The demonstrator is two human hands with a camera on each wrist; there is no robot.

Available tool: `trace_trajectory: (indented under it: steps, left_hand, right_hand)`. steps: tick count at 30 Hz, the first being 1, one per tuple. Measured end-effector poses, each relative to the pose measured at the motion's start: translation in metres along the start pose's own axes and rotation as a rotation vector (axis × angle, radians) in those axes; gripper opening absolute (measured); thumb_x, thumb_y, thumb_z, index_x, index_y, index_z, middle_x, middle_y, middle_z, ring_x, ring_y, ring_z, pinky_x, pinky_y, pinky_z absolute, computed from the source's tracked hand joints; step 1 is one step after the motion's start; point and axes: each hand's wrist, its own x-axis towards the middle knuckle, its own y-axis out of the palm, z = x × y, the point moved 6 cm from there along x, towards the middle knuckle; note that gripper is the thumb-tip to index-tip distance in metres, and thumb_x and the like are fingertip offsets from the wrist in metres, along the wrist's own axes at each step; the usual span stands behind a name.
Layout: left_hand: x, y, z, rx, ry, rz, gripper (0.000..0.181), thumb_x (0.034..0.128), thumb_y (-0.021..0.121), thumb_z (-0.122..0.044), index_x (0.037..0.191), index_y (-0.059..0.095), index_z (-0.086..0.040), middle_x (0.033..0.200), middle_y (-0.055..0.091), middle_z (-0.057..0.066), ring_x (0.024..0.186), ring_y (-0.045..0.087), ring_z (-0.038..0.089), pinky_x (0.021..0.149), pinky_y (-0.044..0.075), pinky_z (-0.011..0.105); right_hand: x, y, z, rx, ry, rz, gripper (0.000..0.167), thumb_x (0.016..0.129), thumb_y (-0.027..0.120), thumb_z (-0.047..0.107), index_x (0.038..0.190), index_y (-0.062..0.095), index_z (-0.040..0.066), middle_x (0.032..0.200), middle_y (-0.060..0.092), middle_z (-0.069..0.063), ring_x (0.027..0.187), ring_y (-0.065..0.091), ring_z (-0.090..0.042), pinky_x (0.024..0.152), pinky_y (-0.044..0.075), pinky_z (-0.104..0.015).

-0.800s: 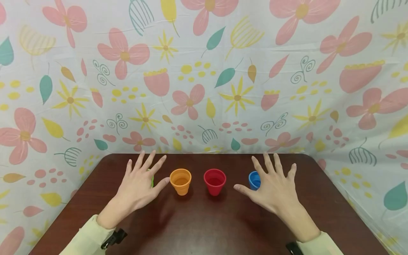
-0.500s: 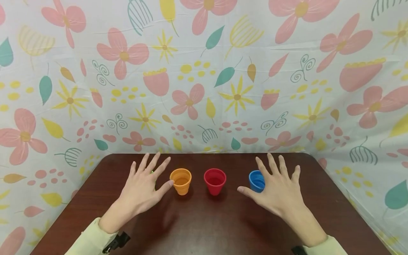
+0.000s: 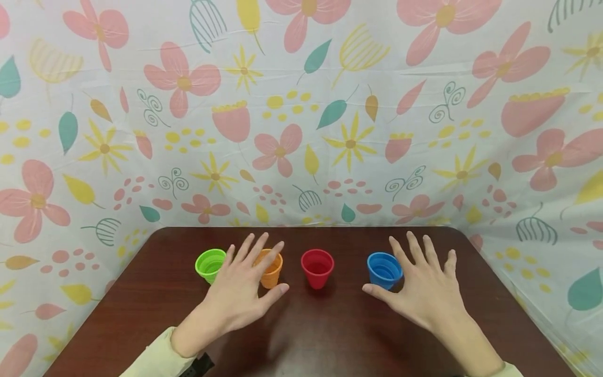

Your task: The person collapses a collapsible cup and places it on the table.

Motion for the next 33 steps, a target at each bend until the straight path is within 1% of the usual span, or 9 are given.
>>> trace_trajectory:
  steps: [6, 12, 14, 19, 22, 25, 29, 31, 33]
  left_hand:
    - [0.003, -0.002, -0.027, -0.029, 0.096, -0.036, 0.079, 0.1002, 0.045, -0.072, 0.168, 0.029, -0.035, 0.171, 0.03, 0.006, 0.157, 0.025, 0.035, 0.123, 0.021, 0.064]
    - [0.011, -0.003, -0.049, -0.063, 0.157, -0.091, 0.082, 0.0987, 0.046, -0.075, 0.168, 0.028, -0.034, 0.167, 0.037, 0.007, 0.153, 0.034, 0.034, 0.121, 0.031, 0.06]
    - [0.013, -0.003, -0.055, -0.089, 0.172, -0.103, 0.083, 0.0984, 0.046, -0.075, 0.168, 0.029, -0.033, 0.165, 0.04, 0.007, 0.151, 0.037, 0.033, 0.121, 0.033, 0.057]
    - [0.013, -0.002, -0.074, -0.193, 0.225, -0.137, 0.083, 0.097, 0.055, -0.07, 0.166, 0.037, -0.027, 0.158, 0.049, 0.007, 0.144, 0.047, 0.028, 0.12, 0.037, 0.045]
    - [0.013, 0.004, -0.084, -0.266, 0.241, -0.108, 0.084, 0.0967, 0.058, -0.069, 0.166, 0.035, -0.027, 0.157, 0.05, 0.004, 0.142, 0.05, 0.023, 0.116, 0.044, 0.042]
    - [0.014, 0.014, -0.091, -0.345, 0.217, -0.033, 0.084, 0.097, 0.057, -0.07, 0.167, 0.03, -0.033, 0.16, 0.047, 0.0, 0.142, 0.049, 0.018, 0.108, 0.051, 0.044]
    - [0.02, 0.027, -0.098, -0.43, 0.183, 0.049, 0.084, 0.0964, 0.058, -0.069, 0.167, 0.026, -0.038, 0.161, 0.045, -0.005, 0.14, 0.05, 0.017, 0.101, 0.056, 0.047]
    - [0.023, 0.034, -0.101, -0.462, 0.178, 0.074, 0.084, 0.0958, 0.06, -0.069, 0.167, 0.027, -0.038, 0.16, 0.046, -0.008, 0.139, 0.05, 0.016, 0.1, 0.057, 0.046]
    - [0.027, 0.04, -0.104, -0.492, 0.174, 0.094, 0.085, 0.0951, 0.061, -0.068, 0.167, 0.027, -0.037, 0.16, 0.045, -0.01, 0.14, 0.05, 0.014, 0.1, 0.056, 0.044]
  right_hand:
    - [-0.004, 0.0, -0.004, -0.002, -0.023, -0.03, 0.117, 0.077, 0.068, 0.086, 0.165, 0.037, 0.014, 0.163, 0.033, -0.03, 0.152, 0.018, -0.053, 0.113, -0.008, -0.082]
    - [-0.007, 0.0, -0.011, 0.014, -0.013, -0.023, 0.119, 0.077, 0.07, 0.084, 0.167, 0.031, 0.017, 0.162, 0.033, -0.031, 0.15, 0.022, -0.051, 0.115, -0.01, -0.078]
    - [-0.008, 0.0, -0.014, 0.03, -0.014, -0.024, 0.119, 0.077, 0.072, 0.083, 0.168, 0.029, 0.018, 0.161, 0.033, -0.031, 0.149, 0.024, -0.051, 0.116, -0.009, -0.078]
    - [-0.009, 0.0, -0.016, 0.082, -0.004, 0.001, 0.119, 0.076, 0.075, 0.081, 0.168, 0.028, 0.021, 0.161, 0.033, -0.031, 0.145, 0.028, -0.053, 0.112, 0.002, -0.085]
    - [-0.009, 0.0, -0.017, 0.116, 0.0, 0.024, 0.119, 0.076, 0.076, 0.08, 0.168, 0.03, 0.02, 0.161, 0.033, -0.031, 0.143, 0.03, -0.055, 0.111, 0.008, -0.085]
    - [-0.008, 0.0, -0.019, 0.134, -0.003, 0.043, 0.119, 0.076, 0.076, 0.08, 0.167, 0.033, 0.017, 0.16, 0.036, -0.031, 0.139, 0.034, -0.058, 0.109, 0.022, -0.083]
    - [-0.008, 0.0, -0.023, 0.134, 0.007, 0.08, 0.121, 0.075, 0.075, 0.083, 0.167, 0.031, 0.017, 0.158, 0.038, -0.029, 0.135, 0.038, -0.058, 0.09, 0.042, -0.082]
    - [-0.008, 0.001, -0.025, 0.133, 0.016, 0.1, 0.122, 0.075, 0.074, 0.083, 0.168, 0.03, 0.018, 0.158, 0.038, -0.028, 0.135, 0.039, -0.057, 0.082, 0.046, -0.082]
    - [-0.008, 0.002, -0.028, 0.138, 0.021, 0.115, 0.123, 0.074, 0.074, 0.084, 0.168, 0.029, 0.018, 0.158, 0.039, -0.027, 0.134, 0.04, -0.055, 0.078, 0.048, -0.08]
